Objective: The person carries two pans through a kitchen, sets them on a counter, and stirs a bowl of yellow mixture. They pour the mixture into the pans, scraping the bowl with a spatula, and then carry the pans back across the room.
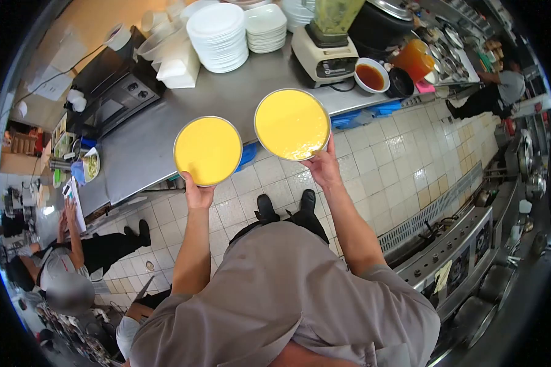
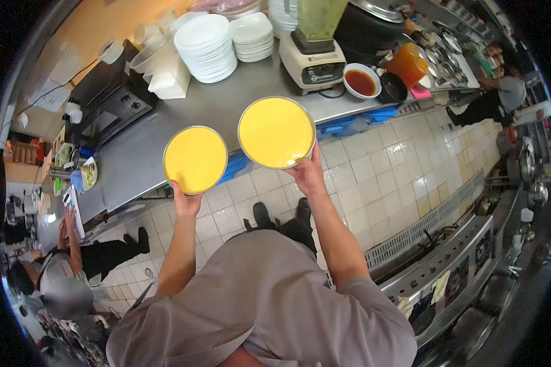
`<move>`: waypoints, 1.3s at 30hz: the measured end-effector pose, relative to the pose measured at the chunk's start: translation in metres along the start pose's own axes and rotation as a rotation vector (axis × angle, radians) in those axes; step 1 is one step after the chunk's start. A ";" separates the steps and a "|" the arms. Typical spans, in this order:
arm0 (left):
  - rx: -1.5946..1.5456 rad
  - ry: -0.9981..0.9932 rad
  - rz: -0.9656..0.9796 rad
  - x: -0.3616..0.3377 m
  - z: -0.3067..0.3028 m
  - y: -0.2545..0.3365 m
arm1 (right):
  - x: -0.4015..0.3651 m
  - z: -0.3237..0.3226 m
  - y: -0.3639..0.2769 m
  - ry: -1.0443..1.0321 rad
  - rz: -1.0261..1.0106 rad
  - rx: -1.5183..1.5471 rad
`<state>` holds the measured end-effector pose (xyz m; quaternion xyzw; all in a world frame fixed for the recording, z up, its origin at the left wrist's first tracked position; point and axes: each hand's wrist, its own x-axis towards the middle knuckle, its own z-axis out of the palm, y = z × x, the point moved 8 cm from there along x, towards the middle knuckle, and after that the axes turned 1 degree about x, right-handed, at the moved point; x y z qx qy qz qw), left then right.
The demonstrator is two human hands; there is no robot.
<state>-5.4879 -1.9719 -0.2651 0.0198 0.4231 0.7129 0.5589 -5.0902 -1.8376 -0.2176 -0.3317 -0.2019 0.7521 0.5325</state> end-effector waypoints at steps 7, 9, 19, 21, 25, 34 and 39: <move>0.133 -0.148 -0.124 -0.025 0.083 -0.036 | -0.048 -0.038 -0.089 0.104 -0.128 -0.003; 0.145 -0.205 -0.181 -0.032 0.114 -0.059 | -0.067 -0.058 -0.122 0.163 -0.183 -0.035; 0.199 -0.445 -0.388 -0.077 0.313 -0.237 | -0.147 -0.201 -0.296 0.263 -0.319 0.023; 0.177 -0.452 -0.443 -0.082 0.349 -0.281 | -0.166 -0.233 -0.333 0.310 -0.375 0.051; 0.209 -0.570 -0.565 -0.102 0.440 -0.365 | -0.203 -0.296 -0.407 0.348 -0.467 0.072; 0.354 -0.814 -0.779 -0.119 0.650 -0.559 | -0.260 -0.446 -0.552 0.624 -0.691 0.144; 0.429 -0.894 -0.978 -0.110 0.760 -0.685 | -0.276 -0.519 -0.631 0.793 -0.832 0.143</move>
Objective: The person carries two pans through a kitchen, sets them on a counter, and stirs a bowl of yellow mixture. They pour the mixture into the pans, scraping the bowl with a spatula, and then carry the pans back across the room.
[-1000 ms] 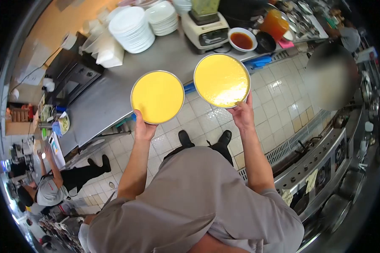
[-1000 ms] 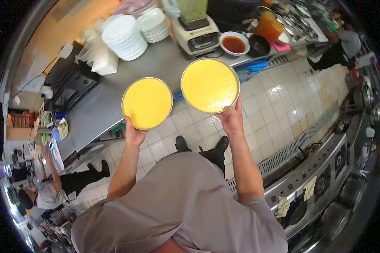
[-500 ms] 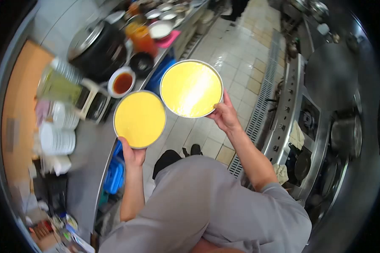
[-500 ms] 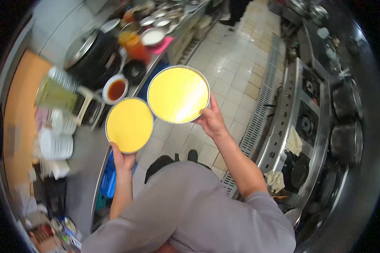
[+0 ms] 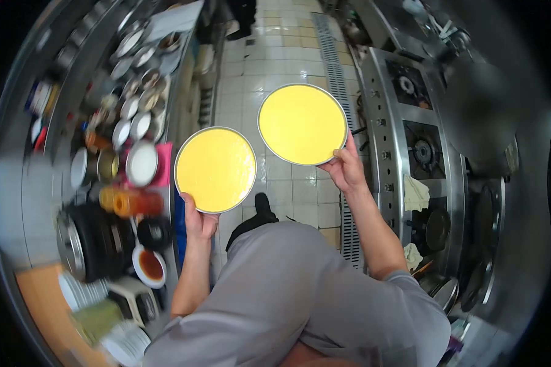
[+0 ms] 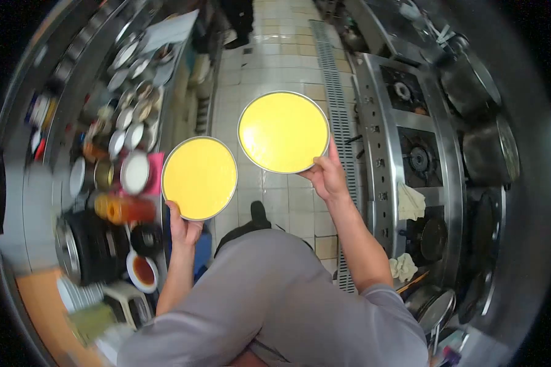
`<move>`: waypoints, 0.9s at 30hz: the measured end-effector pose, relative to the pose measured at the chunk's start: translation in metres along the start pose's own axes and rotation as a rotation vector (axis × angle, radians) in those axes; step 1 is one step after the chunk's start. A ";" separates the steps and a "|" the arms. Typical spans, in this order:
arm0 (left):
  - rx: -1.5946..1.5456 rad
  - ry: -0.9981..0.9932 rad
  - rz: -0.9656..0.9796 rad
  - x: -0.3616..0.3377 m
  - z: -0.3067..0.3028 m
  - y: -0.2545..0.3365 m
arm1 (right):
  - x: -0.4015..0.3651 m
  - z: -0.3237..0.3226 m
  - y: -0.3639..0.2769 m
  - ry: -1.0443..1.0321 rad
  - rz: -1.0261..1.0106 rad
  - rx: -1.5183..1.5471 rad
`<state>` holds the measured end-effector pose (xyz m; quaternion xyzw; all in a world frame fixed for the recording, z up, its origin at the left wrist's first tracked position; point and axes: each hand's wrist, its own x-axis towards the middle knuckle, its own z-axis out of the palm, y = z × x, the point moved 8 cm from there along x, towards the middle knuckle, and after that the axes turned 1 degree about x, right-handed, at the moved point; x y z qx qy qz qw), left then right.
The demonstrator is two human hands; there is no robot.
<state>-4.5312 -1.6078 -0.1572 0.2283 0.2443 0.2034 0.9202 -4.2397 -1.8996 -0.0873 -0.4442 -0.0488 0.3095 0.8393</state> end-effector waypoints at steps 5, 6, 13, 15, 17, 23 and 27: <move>0.035 -0.046 -0.149 0.173 0.078 0.008 | 0.102 -0.043 -0.049 0.161 -0.130 0.090; 0.056 -0.068 -0.177 0.206 0.096 0.008 | 0.125 -0.048 -0.061 0.170 -0.149 0.097; 0.056 -0.159 -0.292 0.433 0.205 -0.019 | 0.291 -0.113 -0.131 0.307 -0.216 0.118; 0.047 -0.130 -0.293 0.492 0.240 -0.025 | 0.345 -0.130 -0.154 0.350 -0.222 0.144; 0.126 -0.192 -0.260 0.550 0.287 -0.032 | 0.401 -0.142 -0.187 0.386 -0.241 0.157; 0.128 -0.155 -0.301 0.736 0.389 -0.043 | 0.570 -0.180 -0.267 0.461 -0.235 0.046; 0.173 -0.202 -0.303 0.870 0.448 -0.050 | 0.697 -0.193 -0.325 0.461 -0.285 0.024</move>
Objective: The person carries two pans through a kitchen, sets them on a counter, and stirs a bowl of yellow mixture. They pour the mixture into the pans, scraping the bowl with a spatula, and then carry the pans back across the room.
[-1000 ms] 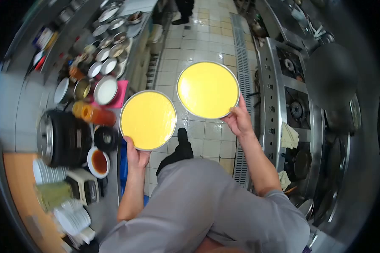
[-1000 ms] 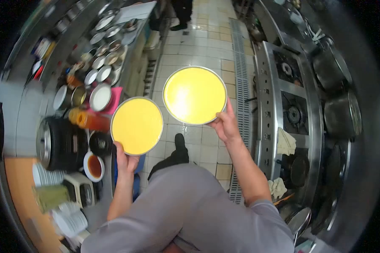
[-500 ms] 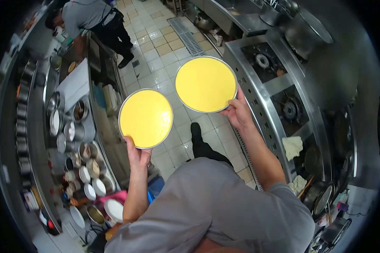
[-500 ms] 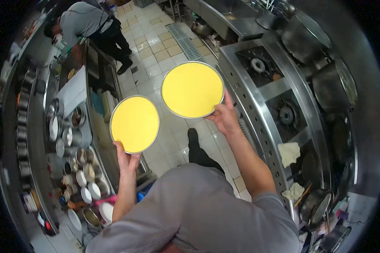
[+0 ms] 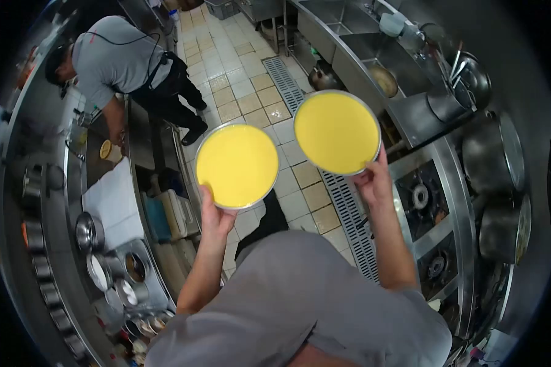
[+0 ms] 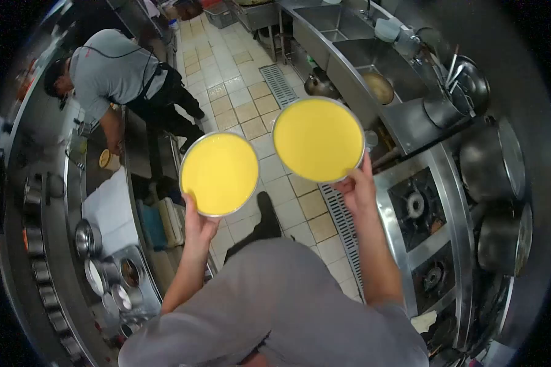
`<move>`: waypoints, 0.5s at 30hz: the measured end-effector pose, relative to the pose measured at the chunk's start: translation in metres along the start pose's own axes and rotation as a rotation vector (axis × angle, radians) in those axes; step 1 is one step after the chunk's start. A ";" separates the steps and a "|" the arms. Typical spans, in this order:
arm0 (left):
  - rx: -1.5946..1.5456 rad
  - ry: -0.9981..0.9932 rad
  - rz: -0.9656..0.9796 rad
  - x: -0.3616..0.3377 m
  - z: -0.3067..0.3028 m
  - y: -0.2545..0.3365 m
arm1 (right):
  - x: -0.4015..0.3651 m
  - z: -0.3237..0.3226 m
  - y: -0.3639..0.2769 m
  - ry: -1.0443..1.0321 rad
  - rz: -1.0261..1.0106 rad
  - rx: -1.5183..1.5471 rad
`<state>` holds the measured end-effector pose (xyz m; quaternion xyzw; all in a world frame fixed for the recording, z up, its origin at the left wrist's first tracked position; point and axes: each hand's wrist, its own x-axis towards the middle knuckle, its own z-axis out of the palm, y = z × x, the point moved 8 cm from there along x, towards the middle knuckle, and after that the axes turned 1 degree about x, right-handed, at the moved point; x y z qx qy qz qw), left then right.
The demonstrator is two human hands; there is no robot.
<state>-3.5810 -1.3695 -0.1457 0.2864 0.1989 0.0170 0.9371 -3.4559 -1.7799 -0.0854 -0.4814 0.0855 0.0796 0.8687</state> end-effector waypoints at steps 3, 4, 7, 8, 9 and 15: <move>-0.009 -0.020 -0.015 0.120 0.019 0.040 | 0.089 0.042 -0.017 0.034 -0.059 0.060; 0.007 -0.043 -0.027 0.154 0.036 0.054 | 0.113 0.067 -0.030 0.112 -0.054 0.078; 0.033 -0.093 -0.057 0.255 0.081 0.093 | 0.211 0.092 -0.038 0.078 -0.066 0.117; 0.040 -0.108 -0.056 0.289 0.092 0.107 | 0.239 0.110 -0.045 0.108 -0.063 0.103; 0.043 -0.104 -0.062 0.323 0.098 0.118 | 0.270 0.111 -0.041 0.115 -0.059 0.106; -0.029 -0.065 0.018 0.539 0.141 0.178 | 0.478 0.169 -0.044 0.049 -0.039 0.046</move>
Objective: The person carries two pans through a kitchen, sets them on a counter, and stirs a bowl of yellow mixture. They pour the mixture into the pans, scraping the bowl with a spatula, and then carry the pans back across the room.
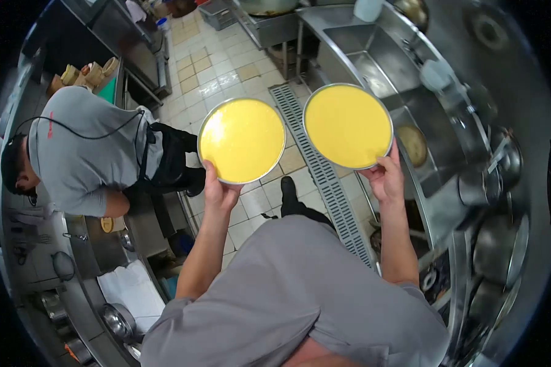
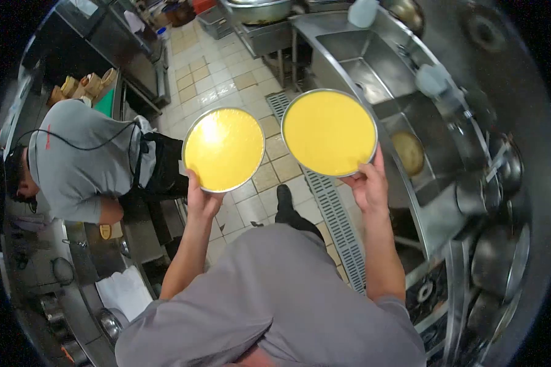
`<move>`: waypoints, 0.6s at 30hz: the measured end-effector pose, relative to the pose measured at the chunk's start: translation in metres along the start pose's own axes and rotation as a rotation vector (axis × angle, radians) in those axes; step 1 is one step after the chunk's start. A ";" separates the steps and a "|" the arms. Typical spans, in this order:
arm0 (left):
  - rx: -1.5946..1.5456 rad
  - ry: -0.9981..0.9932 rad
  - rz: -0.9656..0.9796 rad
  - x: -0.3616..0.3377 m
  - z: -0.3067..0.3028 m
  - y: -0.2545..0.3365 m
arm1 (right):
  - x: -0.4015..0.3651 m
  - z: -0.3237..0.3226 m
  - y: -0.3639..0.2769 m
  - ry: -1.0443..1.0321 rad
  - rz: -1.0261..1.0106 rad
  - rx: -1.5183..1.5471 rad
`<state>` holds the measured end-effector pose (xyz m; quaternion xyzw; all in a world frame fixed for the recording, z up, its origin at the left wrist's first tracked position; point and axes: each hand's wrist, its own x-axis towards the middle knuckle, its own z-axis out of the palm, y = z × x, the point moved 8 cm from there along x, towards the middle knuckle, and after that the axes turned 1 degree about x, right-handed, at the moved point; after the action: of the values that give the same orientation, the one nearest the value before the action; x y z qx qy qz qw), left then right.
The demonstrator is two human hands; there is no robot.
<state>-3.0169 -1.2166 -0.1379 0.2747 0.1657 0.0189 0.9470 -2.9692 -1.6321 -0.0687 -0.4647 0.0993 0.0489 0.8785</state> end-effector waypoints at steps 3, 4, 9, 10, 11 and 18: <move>-0.043 -0.071 -0.006 0.095 0.017 0.031 | 0.096 0.049 -0.009 -0.003 -0.004 -0.040; -0.048 -0.064 0.016 0.129 0.025 0.046 | 0.133 0.067 -0.010 -0.026 0.004 -0.043; -0.071 0.010 0.044 0.268 0.048 0.110 | 0.294 0.163 -0.007 -0.100 0.064 -0.063; -0.093 0.015 0.028 0.298 0.051 0.122 | 0.327 0.184 -0.006 -0.117 0.065 -0.067; -0.089 0.027 0.045 0.327 0.055 0.137 | 0.357 0.204 -0.004 -0.134 0.052 -0.057; -0.061 0.006 0.077 0.533 0.048 0.254 | 0.562 0.373 0.018 -0.301 0.054 -0.065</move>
<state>-2.4836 -0.9581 -0.1280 0.2518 0.1572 0.0614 0.9529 -2.3756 -1.3170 -0.0021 -0.4775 -0.0227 0.1447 0.8663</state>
